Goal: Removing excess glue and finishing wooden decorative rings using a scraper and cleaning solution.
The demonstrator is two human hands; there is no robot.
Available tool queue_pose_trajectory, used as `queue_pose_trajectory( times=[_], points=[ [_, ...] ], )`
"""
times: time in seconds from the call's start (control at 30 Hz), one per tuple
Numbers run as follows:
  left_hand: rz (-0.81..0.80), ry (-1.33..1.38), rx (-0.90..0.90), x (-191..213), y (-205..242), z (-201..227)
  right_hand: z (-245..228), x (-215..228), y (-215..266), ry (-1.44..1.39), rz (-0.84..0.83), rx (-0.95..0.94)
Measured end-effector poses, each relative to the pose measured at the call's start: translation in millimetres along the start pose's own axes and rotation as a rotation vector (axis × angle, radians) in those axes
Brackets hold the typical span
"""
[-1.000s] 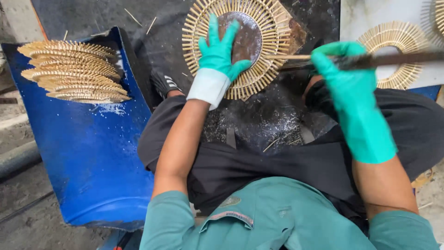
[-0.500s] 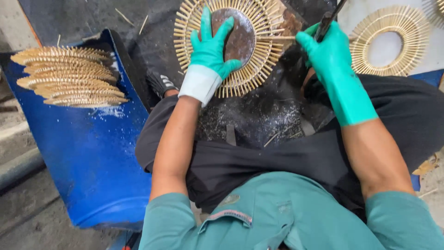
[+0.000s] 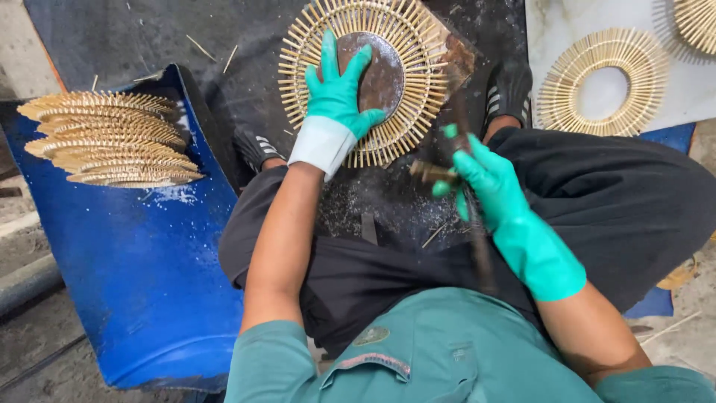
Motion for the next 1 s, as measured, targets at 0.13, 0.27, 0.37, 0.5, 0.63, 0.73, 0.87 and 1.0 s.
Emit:
queue_pose_trajectory(
  times=[0.13, 0.27, 0.37, 0.5, 0.63, 0.73, 0.87, 1.0],
  points=[
    [0.016, 0.045, -0.030, 3, 0, 3, -4, 4, 9, -0.063, 0.182, -0.005],
    [-0.014, 0.079, -0.006, -1, 0, -6, 1, -6, 6, -0.026, 0.072, -0.015],
    [0.012, 0.082, -0.052, 1, 2, -2, 2, -5, 2, -0.052, 0.060, 0.008],
    [-0.036, 0.066, -0.080, 4, -3, -3, -6, -7, 7, -0.052, 0.141, -0.013],
    [-0.006, 0.066, -0.107, 1, -6, -6, -10, -12, -1, -0.001, -0.043, -0.036],
    [-0.027, 0.024, -0.112, 0, 5, 0, -5, -5, 8, -0.004, 0.009, 0.001],
    [-0.107, 0.028, 0.123, 0, 7, 0, -56, 9, 11, 0.053, 0.215, 0.177],
    [0.020, -0.001, -0.005, -6, 5, -5, -71, 59, -24, 0.430, 0.443, 0.339]
  ],
)
Point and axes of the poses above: each hand's wrist, its own y-axis away from the middle knuckle, its own x-axis out of the back of the hand, z = x × y, the point moved 7 cm from there along -y, towards the middle knuckle, and after that the axes turned 8 degrees about z, right-handed, at the moved point
